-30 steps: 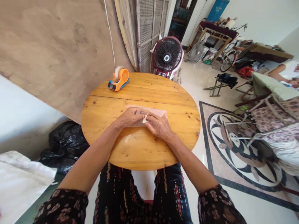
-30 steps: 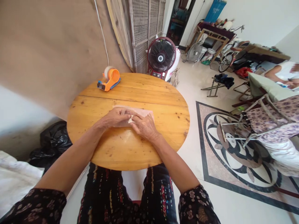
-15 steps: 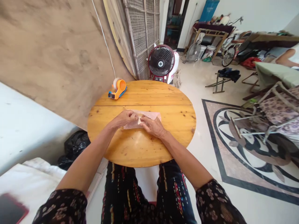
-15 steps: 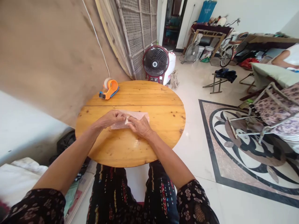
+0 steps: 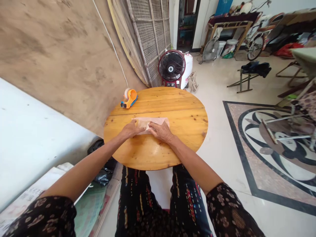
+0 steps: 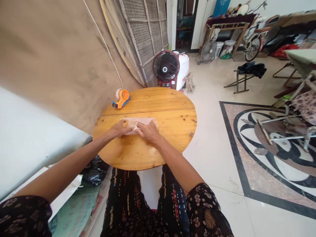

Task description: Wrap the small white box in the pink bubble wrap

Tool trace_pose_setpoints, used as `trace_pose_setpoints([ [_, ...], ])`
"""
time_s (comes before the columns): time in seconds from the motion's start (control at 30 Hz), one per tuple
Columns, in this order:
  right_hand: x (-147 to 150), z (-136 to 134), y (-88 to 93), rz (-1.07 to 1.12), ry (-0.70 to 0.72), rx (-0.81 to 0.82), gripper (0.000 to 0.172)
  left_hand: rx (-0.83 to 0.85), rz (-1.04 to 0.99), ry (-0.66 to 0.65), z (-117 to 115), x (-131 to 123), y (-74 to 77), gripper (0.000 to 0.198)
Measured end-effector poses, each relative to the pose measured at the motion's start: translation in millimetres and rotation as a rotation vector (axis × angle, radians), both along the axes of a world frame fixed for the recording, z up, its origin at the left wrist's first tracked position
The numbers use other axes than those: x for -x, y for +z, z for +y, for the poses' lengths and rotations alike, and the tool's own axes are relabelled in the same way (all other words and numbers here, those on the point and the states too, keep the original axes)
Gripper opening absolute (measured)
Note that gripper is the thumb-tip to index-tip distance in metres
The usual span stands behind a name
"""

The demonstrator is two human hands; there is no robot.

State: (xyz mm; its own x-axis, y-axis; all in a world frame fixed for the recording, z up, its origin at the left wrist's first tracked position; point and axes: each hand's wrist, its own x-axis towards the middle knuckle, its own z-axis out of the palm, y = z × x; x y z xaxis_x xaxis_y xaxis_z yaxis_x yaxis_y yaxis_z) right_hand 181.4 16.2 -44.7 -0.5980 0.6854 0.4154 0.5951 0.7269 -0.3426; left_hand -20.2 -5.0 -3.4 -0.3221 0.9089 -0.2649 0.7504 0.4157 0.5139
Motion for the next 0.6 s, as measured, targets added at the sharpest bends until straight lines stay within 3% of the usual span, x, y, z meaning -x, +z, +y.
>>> trace_pose_setpoints([
  [0.1,-1,0,2.0,-0.029,0.011,-0.007,0.030,0.066,-0.006,0.057,-2,-8,2.8,0.097],
  [0.2,-1,-1,3.5,-0.042,-0.011,0.042,0.031,0.055,-0.150,0.170,-5,-15,7.4,0.092],
  [0.4,-2,0,5.2,-0.032,0.041,0.052,0.029,0.092,-0.320,0.285,-21,-14,16.9,0.045],
  [0.6,-3,-1,9.4,-0.056,0.021,0.076,0.028,0.120,-0.412,0.343,-26,-17,18.9,0.030],
])
